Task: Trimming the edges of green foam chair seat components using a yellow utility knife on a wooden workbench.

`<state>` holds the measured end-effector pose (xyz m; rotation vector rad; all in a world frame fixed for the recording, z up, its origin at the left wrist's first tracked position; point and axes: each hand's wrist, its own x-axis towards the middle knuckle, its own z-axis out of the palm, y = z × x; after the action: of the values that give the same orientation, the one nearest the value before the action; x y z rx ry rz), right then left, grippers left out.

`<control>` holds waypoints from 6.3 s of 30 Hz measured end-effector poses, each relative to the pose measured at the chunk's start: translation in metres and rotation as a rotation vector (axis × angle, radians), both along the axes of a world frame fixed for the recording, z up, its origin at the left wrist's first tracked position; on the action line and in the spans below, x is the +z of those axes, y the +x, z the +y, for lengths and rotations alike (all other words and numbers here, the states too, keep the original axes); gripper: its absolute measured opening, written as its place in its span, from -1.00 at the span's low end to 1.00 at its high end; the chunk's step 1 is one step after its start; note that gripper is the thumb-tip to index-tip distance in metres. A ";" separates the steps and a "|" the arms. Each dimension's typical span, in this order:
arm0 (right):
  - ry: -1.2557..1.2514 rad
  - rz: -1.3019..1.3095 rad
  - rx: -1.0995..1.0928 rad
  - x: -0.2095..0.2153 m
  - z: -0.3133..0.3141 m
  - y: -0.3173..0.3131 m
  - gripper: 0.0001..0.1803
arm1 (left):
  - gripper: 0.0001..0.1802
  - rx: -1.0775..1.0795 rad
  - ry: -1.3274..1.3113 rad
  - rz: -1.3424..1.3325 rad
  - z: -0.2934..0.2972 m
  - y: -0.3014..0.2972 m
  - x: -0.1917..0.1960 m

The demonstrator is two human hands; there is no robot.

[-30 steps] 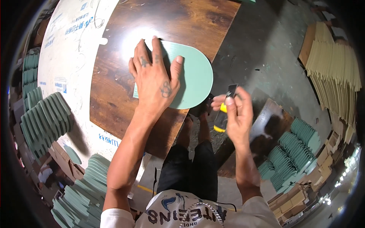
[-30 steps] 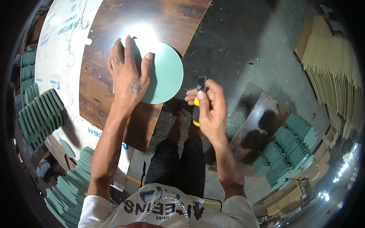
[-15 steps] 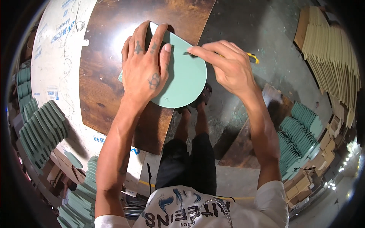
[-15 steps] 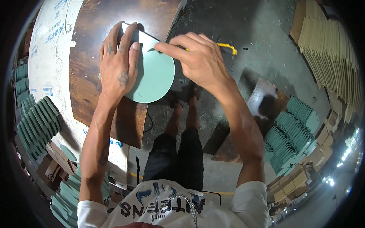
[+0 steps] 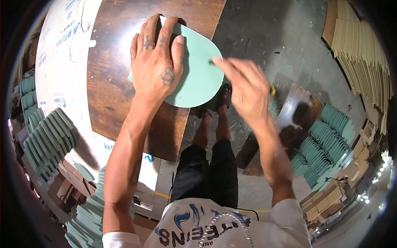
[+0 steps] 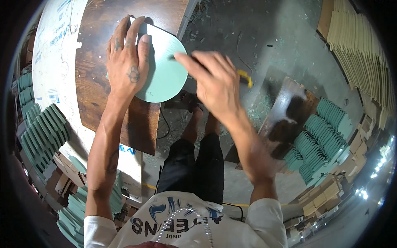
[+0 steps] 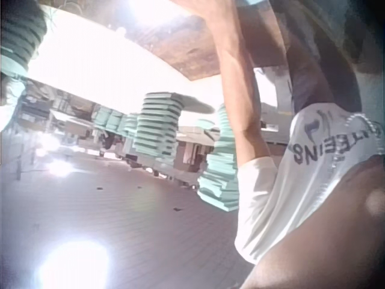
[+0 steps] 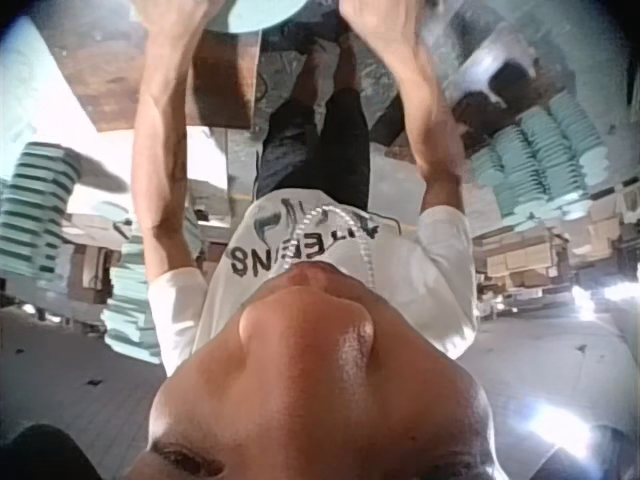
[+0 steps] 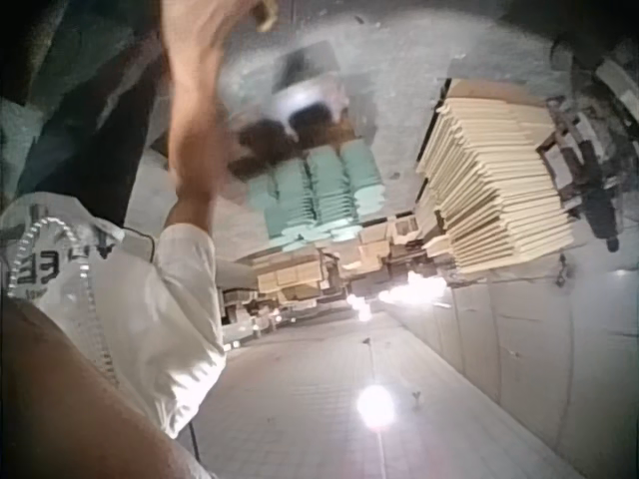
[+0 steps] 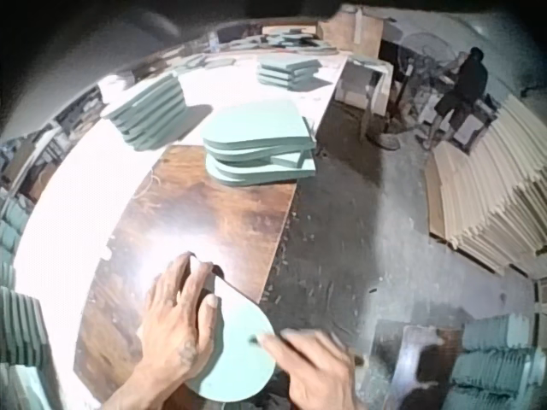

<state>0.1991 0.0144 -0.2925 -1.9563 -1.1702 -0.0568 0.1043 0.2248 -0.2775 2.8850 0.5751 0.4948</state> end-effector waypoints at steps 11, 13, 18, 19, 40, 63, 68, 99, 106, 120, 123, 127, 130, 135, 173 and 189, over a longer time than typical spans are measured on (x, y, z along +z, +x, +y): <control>0.158 0.271 -0.127 0.006 0.006 -0.004 -0.44 | -0.48 0.095 -0.035 0.017 -0.018 -0.013 0.005; 0.095 0.201 0.014 0.000 0.016 0.018 -0.43 | -0.50 0.102 -0.045 0.018 -0.019 -0.014 0.003; 0.099 0.140 -0.030 -0.009 -0.019 -0.024 -0.42 | -0.54 0.144 -0.117 -0.024 -0.022 -0.010 0.005; 0.067 0.196 0.020 -0.007 -0.030 -0.047 -0.42 | -0.56 0.133 -0.071 -0.057 -0.020 -0.012 0.001; 0.193 0.236 -0.211 -0.006 -0.021 -0.124 -0.42 | -0.55 0.140 -0.059 -0.052 -0.018 -0.013 -0.001; 0.142 0.212 -0.268 -0.022 -0.014 -0.134 -0.38 | -0.51 0.178 -0.034 -0.058 -0.016 -0.014 -0.004; 0.299 0.263 -0.189 -0.016 -0.010 -0.155 -0.39 | -0.55 0.161 -0.036 -0.078 -0.013 -0.014 -0.008; 0.265 0.430 -0.107 -0.005 0.027 0.014 -0.55 | -0.49 -0.344 -0.185 -0.021 0.001 -0.002 0.013; 0.332 0.355 -0.063 -0.014 0.053 0.028 -0.57 | -0.53 -0.257 -0.135 0.015 -0.001 -0.005 0.015; 0.339 0.249 0.052 -0.022 0.050 0.038 -0.58 | -0.55 -0.262 -0.135 -0.010 -0.001 -0.004 0.012; 0.131 0.283 0.078 -0.010 0.033 0.032 -0.56 | -0.59 -0.261 -0.102 -0.032 -0.001 -0.003 0.010; 0.087 0.153 0.166 -0.013 -0.012 -0.027 -0.50 | -0.61 -0.234 -0.071 -0.039 0.000 -0.003 0.010; 0.005 0.133 0.201 0.003 -0.031 -0.053 -0.44 | -0.61 -0.251 -0.066 -0.065 0.003 -0.004 0.006; 0.066 0.007 -0.002 -0.014 0.017 0.017 -0.37 | -0.62 -0.279 -0.039 -0.113 0.005 -0.001 -0.001; -0.317 -0.108 0.073 0.026 0.009 0.045 -0.49 | -0.24 -0.236 -0.196 -0.091 0.006 -0.004 0.008; -0.326 -0.103 0.043 0.020 0.045 0.104 -0.47 | -0.32 -0.237 -0.283 -0.066 0.003 -0.007 0.016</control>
<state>0.3031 0.0596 -0.2722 -2.2318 -1.3561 0.0605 0.0977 0.2282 -0.2615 2.6101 0.2632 0.4320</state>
